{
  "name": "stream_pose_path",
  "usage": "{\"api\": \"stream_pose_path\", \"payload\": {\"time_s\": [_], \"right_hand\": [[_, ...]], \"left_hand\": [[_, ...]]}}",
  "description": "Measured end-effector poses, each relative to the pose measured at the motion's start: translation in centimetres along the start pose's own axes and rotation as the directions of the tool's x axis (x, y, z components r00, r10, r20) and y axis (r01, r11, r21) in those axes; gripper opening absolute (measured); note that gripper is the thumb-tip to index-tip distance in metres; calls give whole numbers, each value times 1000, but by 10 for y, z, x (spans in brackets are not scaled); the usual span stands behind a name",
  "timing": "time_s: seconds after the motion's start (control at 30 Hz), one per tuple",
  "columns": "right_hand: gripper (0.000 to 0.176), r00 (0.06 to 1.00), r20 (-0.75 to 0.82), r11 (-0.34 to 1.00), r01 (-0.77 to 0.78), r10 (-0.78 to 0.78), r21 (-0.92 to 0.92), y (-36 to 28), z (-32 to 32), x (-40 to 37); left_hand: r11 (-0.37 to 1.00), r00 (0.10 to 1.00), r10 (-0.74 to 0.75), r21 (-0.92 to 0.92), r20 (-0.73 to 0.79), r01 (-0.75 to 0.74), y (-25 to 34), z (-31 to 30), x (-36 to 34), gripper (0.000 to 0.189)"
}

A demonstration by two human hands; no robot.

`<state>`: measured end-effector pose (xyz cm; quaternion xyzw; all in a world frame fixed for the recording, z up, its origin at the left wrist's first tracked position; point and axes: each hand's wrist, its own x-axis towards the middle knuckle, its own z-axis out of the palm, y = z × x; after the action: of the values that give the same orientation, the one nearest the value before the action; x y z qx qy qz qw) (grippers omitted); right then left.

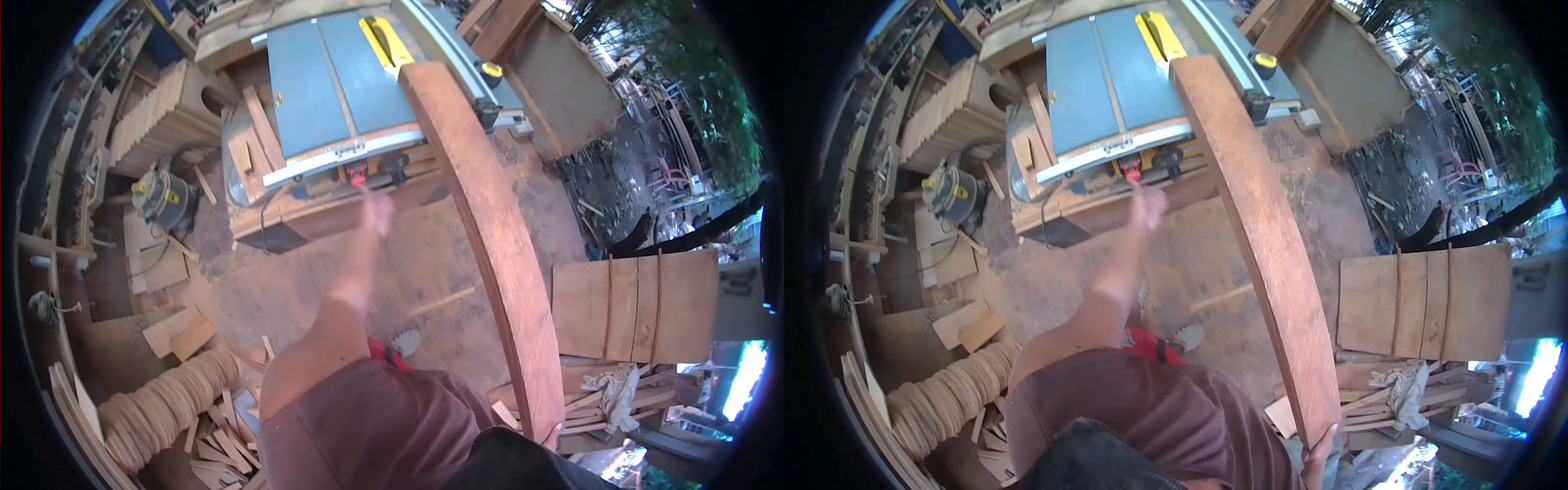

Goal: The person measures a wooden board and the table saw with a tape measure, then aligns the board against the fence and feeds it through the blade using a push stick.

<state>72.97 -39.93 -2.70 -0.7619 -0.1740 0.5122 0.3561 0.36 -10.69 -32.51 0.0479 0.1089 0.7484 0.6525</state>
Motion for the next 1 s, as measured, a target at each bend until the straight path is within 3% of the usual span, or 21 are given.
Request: {"api": "stream_pose_path", "payload": {"time_s": [0.03,0.07,0.1,0.13,0.17,0.2,0.23,0.27,0.33,0.4,0.5,0.57,0.7,0.73,0.77,0.83,0.9,0.97,1.0], "right_hand": [[88,1000,17,1000,0,0,27,9,-7,7],[87,997,78,999,19,-21,33,18,-13,12],[86,989,139,999,36,-41,37,26,-16,15],[85,994,102,999,45,-47,19,30,-17,13],[85,992,118,999,35,-39,31,27,-10,7],[84,998,45,999,54,-54,3,23,-5,1],[82,997,-30,997,68,-69,-28,19,-3,-5],[79,997,44,998,62,-62,-1,13,-6,-7],[77,992,84,991,82,-91,103,21,-29,26],[76,988,108,975,86,-110,207,40,-42,33],[67,980,143,983,115,-136,146,-1,9,28],[60,950,265,984,139,-164,108,-22,57,23],[54,888,417,981,181,-195,74,-38,167,33],[55,867,486,989,146,-110,-37,-51,198,23],[56,838,545,981,123,-23,-147,-65,231,16],[60,684,725,955,157,77,-250,-79,292,12],[62,572,819,891,392,-43,-227,-120,348,-27],[62,213,973,884,431,94,-180,-101,399,21],[62,223,969,883,428,104,-193,-114,408,23]], "left_hand": [[973,911,38,221,-410,59,-35,105,-22,70],[984,989,-147,99,-6,147,-63,105,-28,73],[938,891,-281,-96,358,334,-93,119,-31,80],[970,971,-234,74,44,231,-110,199,-58,66],[932,948,-163,271,-274,239,-126,284,-87,55],[927,947,-154,290,-282,237,-140,293,-93,55],[863,933,-26,463,-360,203,-151,300,-99,52],[762,908,108,620,-405,186,-157,305,-105,53],[760,899,78,609,-431,226,-154,295,-111,52],[783,893,69,579,-445,228,-148,247,-106,50],[805,893,98,563,-440,189,-109,253,-108,47],[854,908,244,520,-342,-34,-84,251,-97,55],[720,858,387,692,-337,-53,-65,277,-97,75],[668,823,413,744,-389,16,-63,272,-98,83],[614,784,445,785,-433,86,-59,268,-96,93],[613,793,432,785,-429,91,-50,285,-105,95],[616,804,415,782,-426,97,-34,290,-110,97],[621,804,400,775,-439,114,-9,284,-110,97],[649,803,377,750,-461,126,7,273,-108,92]]}}
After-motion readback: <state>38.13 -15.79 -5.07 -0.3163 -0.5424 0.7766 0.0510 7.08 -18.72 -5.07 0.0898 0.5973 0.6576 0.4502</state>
